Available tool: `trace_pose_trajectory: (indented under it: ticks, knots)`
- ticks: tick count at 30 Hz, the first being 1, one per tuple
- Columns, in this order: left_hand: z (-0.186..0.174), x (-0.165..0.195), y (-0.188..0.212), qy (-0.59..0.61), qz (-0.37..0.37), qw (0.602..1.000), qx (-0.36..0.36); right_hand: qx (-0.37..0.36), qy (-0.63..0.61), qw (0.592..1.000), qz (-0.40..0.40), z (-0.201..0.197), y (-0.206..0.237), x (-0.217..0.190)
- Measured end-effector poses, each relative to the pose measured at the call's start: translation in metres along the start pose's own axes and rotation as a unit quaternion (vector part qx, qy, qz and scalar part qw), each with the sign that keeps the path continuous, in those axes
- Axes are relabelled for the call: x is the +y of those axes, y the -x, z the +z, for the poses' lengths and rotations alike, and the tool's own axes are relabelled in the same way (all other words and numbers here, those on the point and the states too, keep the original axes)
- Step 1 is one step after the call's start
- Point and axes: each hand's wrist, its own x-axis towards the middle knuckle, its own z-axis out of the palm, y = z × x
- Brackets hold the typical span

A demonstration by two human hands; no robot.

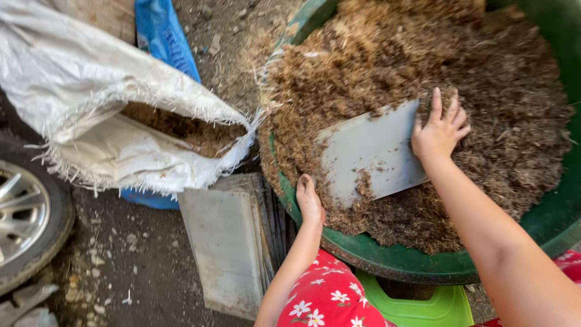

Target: The person scoops fibrous material from a white sack into a green basin, then repeatedly packs it into a rectangular tray using both hands. The person removes the filled tray and places it on a stack, then repeats the process with a new tray.

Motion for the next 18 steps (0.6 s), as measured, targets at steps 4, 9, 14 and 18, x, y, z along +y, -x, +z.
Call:
trace_pose_trajectory:
  ticks: [4,9,14,18]
  knots:
    - [-0.009,-0.006,-0.006,0.111,-0.017,0.993,-0.040,-0.073,-0.037,0.991,-0.107,0.030,0.018,-0.092]
    - [-0.008,-0.001,-0.002,0.151,0.018,0.986,-0.074,-0.048,-0.074,0.963,-0.255,0.040,0.058,-0.192]
    - [-0.003,0.007,0.004,0.317,-0.002,0.938,-0.141,-0.043,-0.132,0.892,-0.430,0.027,0.130,-0.164]
    - [-0.005,0.007,0.003,0.257,-0.092,0.961,-0.050,-0.112,-0.073,0.830,-0.542,0.002,0.138,-0.073]
